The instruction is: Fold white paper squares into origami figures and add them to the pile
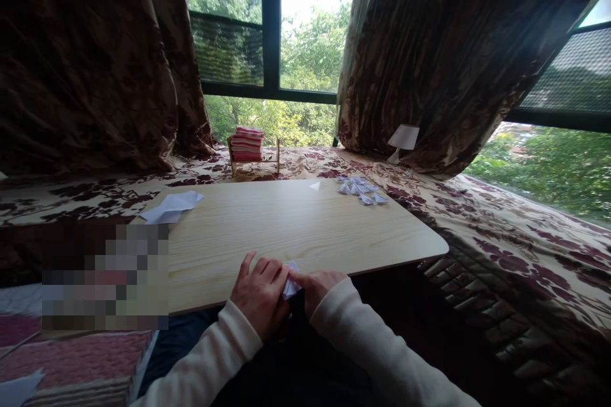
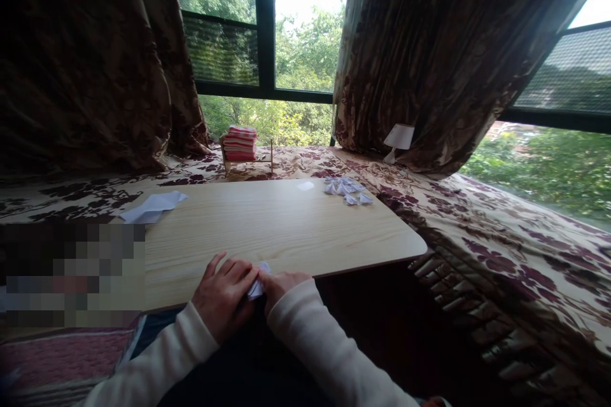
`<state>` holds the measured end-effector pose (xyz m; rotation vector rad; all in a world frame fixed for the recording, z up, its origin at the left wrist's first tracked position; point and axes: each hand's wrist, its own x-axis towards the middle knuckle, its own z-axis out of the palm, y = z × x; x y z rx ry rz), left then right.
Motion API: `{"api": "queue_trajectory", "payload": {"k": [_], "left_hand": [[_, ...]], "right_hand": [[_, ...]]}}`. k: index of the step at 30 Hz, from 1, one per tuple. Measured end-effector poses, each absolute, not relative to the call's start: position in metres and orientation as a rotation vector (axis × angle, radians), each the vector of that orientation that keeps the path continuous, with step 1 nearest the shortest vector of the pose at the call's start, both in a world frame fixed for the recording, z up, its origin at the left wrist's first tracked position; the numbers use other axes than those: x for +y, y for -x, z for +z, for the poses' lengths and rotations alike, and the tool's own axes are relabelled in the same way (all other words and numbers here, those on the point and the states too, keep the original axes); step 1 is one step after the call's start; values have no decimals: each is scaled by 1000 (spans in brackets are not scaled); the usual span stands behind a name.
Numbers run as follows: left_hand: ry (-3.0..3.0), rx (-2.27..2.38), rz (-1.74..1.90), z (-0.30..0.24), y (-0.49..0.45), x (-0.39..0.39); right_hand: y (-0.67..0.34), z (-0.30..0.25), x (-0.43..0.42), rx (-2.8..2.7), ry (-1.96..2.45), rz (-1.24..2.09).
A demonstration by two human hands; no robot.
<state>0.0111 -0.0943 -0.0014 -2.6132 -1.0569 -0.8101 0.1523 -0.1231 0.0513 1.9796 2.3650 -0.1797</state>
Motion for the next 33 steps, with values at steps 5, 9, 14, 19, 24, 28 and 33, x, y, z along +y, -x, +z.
{"api": "queue_trajectory", "payload": {"k": [5,9,14,19,24,28,33], "left_hand": [[2573,-1009,-913,-7,-7,-91],[2579,-1004,-964,-10,-1,-92],[2574,-978,-1045,-17,8,-100],[2593,-1065,-955,-15,2,-101],[2590,-1181,-827,-7,-10,-94],[2599,-1168,-785,-5,-11,-92],[2607,-1197,-776,-6,-11,-93]], "right_hand": [[-151,50,-115,2443,-1903,-175],[-150,44,-106,2469,-1900,-147],[-149,47,-104,2473,-1863,-145],[-154,51,-105,2481,-1827,-157],[-155,45,-103,2485,-1794,-161],[-150,46,-103,2460,-1810,-160],[-148,47,-110,2470,-1753,-103]]}}
